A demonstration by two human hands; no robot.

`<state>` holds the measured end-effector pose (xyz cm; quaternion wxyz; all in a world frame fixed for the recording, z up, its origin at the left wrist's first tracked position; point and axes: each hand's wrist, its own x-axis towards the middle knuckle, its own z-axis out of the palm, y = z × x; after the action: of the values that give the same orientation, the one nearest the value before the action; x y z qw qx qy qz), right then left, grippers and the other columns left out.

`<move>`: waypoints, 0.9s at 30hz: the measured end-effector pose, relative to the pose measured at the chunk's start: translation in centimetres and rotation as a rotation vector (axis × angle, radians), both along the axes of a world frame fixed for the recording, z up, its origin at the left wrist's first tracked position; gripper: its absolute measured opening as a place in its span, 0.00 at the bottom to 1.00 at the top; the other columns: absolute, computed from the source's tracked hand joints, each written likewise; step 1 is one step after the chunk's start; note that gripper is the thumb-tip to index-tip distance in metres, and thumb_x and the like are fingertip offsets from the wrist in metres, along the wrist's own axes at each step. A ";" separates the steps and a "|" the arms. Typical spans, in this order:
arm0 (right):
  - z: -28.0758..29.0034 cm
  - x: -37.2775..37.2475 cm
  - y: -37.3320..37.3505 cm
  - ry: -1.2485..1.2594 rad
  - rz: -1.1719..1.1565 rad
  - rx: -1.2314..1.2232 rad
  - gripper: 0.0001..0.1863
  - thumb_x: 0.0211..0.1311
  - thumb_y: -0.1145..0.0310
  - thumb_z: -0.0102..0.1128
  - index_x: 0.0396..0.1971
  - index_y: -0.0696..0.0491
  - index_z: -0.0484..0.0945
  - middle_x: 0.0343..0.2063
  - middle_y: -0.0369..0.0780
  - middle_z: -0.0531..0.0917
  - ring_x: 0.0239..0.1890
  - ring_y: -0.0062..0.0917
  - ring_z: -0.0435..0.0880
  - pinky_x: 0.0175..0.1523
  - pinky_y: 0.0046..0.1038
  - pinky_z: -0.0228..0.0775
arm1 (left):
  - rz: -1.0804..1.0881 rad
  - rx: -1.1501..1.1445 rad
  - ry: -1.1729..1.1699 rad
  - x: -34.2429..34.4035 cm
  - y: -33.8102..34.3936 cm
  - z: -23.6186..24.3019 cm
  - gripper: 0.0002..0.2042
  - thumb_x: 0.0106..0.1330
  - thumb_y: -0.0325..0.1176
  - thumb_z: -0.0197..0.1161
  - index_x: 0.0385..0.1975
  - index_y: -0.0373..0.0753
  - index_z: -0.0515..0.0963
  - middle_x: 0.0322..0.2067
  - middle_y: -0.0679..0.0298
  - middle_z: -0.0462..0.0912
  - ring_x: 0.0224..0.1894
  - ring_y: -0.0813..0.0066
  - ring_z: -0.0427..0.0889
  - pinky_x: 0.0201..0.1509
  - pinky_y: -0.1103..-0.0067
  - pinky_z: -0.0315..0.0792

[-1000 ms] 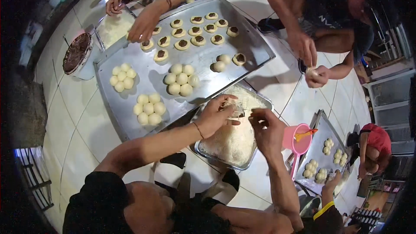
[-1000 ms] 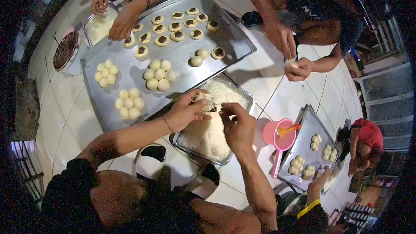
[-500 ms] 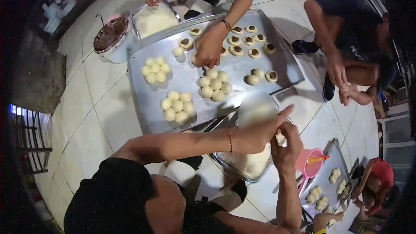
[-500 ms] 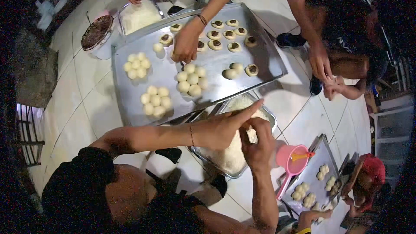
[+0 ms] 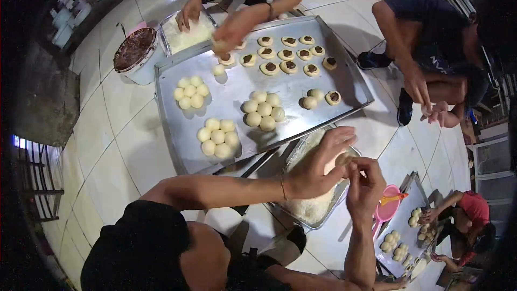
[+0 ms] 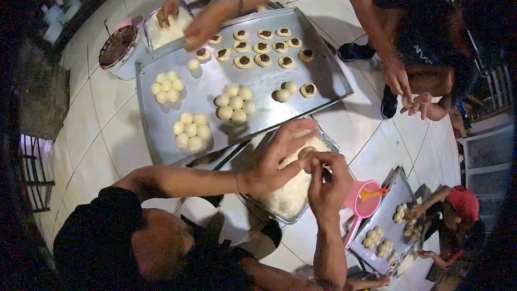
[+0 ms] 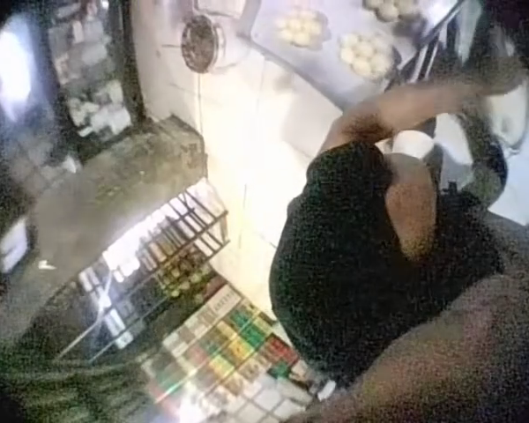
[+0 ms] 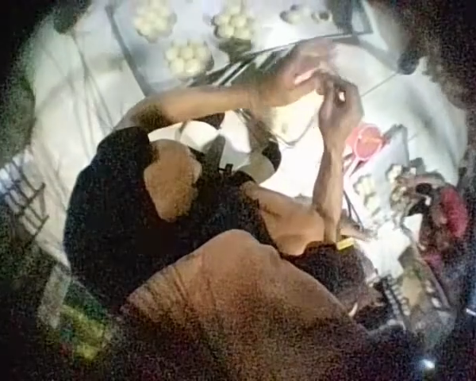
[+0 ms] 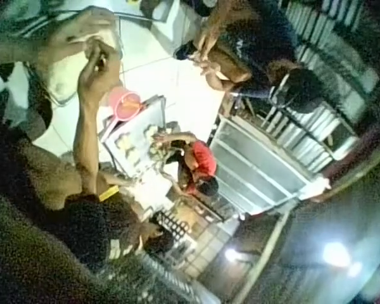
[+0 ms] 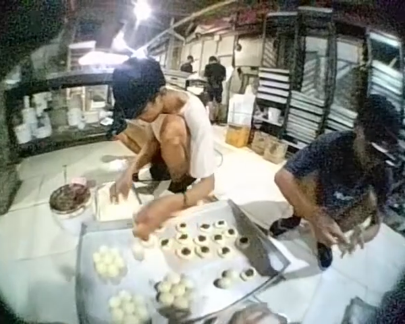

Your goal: Shaping and preparing small pastries or bread rolls on a large baking tray.

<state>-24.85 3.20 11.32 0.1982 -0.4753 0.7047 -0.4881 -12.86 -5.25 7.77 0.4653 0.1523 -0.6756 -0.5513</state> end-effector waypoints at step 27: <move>0.1 -1.8 -0.7 -0.568 0.059 0.035 0.08 0.58 0.78 0.62 0.38 0.61 0.79 0.39 0.43 0.79 0.37 0.22 0.76 0.43 0.21 0.71 | -0.527 0.731 -0.067 0.5 -2.2 0.1 0.14 0.71 0.30 0.49 0.54 0.34 0.66 0.42 0.58 0.76 0.37 0.75 0.75 0.43 0.79 0.75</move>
<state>-26.68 2.46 11.42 0.4102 -0.3363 0.6150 -0.5834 -12.38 -7.48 7.85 0.2024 0.1470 -0.4671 -0.8481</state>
